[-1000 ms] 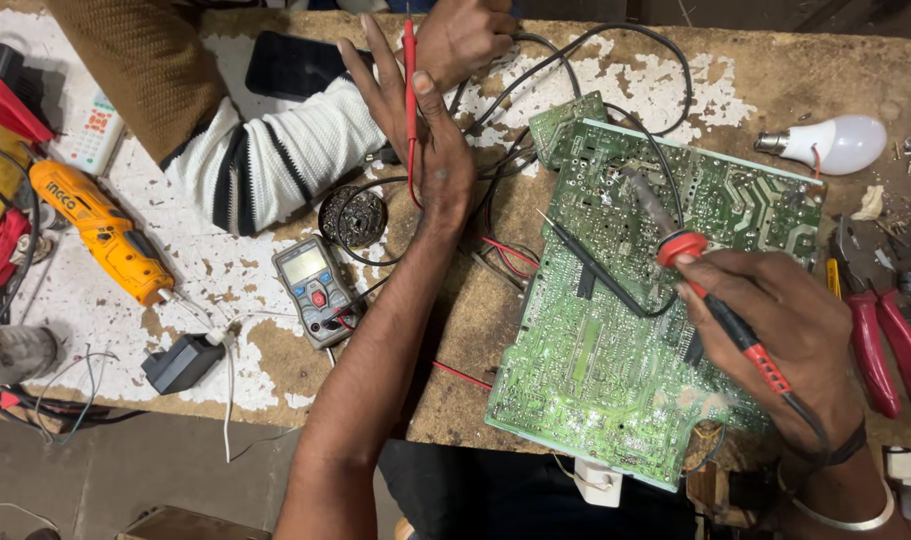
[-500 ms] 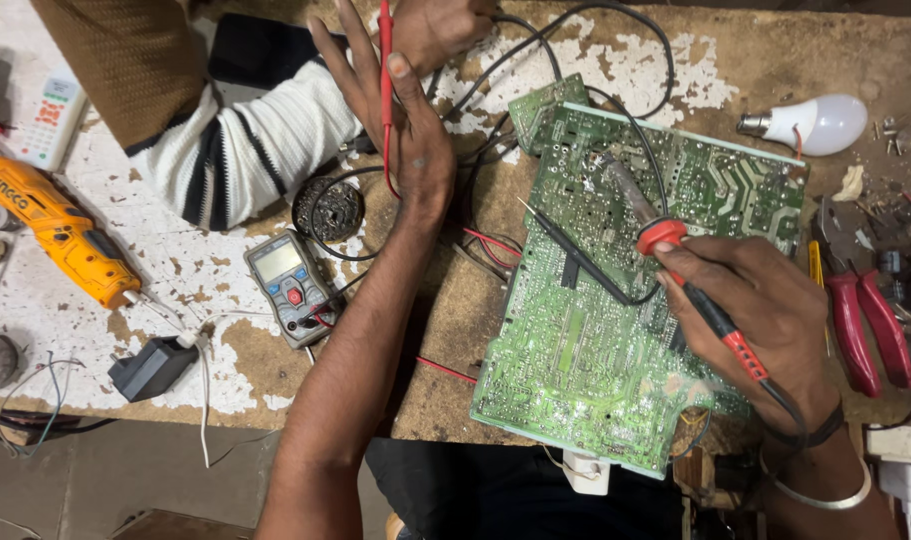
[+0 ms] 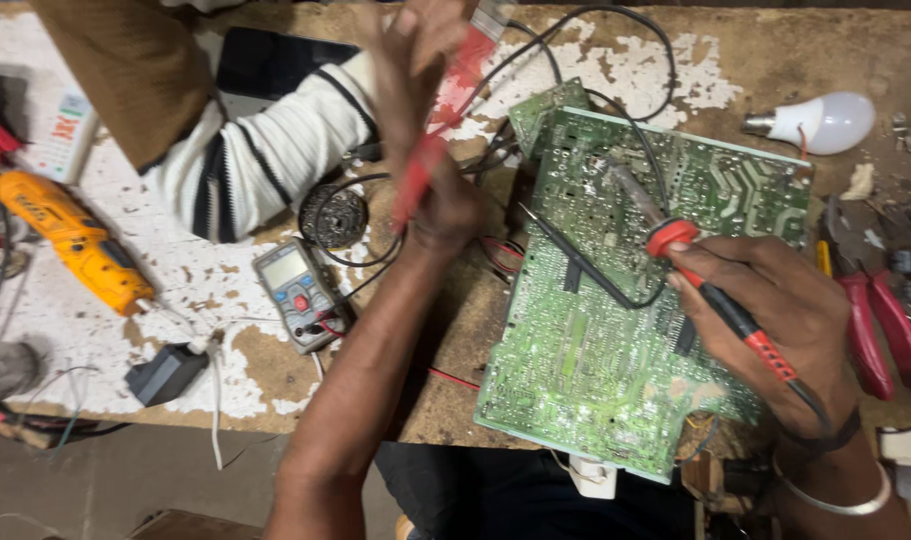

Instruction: The person uses multimeter probes to test points on a green circuit board and then uses a soldering iron to apply solder to specific joints. The person switches between testing and soldering multiple times while working on the board.

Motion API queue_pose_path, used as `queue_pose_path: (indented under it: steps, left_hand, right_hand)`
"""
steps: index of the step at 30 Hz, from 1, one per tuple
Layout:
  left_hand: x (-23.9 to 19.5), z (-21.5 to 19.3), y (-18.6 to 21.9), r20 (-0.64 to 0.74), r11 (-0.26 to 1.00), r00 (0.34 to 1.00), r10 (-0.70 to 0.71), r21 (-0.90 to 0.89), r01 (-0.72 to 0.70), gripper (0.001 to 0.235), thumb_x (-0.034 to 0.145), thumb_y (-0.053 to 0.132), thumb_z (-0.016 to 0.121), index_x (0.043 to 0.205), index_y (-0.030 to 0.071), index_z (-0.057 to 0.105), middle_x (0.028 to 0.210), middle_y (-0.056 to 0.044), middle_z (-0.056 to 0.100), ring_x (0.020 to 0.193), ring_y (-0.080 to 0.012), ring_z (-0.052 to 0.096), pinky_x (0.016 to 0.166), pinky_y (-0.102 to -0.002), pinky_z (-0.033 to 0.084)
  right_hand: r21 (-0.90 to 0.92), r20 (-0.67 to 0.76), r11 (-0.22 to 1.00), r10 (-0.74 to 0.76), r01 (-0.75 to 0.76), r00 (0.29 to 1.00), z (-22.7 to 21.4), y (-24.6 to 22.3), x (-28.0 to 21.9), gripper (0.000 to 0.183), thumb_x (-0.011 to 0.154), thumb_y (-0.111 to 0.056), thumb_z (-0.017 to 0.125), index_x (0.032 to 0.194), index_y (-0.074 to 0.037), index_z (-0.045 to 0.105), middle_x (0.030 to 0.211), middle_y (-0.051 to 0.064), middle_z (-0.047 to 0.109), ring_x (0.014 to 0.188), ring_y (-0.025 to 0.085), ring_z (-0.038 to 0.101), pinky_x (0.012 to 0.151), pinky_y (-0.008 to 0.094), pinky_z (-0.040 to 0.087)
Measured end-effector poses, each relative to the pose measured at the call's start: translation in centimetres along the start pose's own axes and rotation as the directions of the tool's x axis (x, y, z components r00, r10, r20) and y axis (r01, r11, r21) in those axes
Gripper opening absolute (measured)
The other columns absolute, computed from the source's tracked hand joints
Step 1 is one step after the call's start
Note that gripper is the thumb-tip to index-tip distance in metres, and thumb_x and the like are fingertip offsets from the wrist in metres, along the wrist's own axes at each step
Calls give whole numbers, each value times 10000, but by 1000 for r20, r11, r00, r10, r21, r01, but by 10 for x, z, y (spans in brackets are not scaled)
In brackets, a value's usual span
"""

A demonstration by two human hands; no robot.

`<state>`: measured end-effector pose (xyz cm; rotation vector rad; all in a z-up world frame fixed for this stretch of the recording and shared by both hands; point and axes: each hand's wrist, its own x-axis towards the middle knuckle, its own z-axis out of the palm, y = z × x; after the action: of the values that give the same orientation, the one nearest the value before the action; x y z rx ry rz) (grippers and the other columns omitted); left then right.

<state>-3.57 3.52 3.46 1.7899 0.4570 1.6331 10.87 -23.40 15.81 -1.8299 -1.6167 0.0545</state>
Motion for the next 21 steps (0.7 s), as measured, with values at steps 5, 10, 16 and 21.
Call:
queue_pose_path:
  steps: [5,10,16,21]
  left_hand:
    - [-7,5,3,214,876,930,298,325,-355,567,1153,449,296,1702,331,214,1788,-30,140,1618,-203,239,1312,-415,267]
    - [1,2,-11,71,887,997,42,457,-70,556,1182,554,209,1673,295,227,1752,-61,119,1595,-220,168,1345,-435,171]
    - [-9,0,-17,75,900,994,-76,434,37,538,1207,563,226,1666,283,252,1762,-63,149,1608,-241,170,1350,-433,165]
    - [-6,3,-28,40,911,993,-110,403,84,500,1211,543,271,1645,296,303,1752,-82,175,1605,-274,178,1357,-455,155]
  right_hand:
    - [-23,-8,999,-31,30,1000,3,4,-1,314,884,7,801,1189,-9,729,1094,159,711,947,243,718,772,317,580]
    - [0,1,997,-74,74,997,5,9,-5,328,892,-4,801,1214,-23,739,1108,136,727,946,221,724,745,287,581]
    - [-53,-28,996,-74,73,997,9,13,-5,315,893,-13,839,1194,-40,750,1103,126,723,934,224,721,756,303,574]
    - [5,-54,999,-40,40,998,7,8,-5,306,870,15,815,1157,-29,721,1075,136,704,944,243,715,776,328,578]
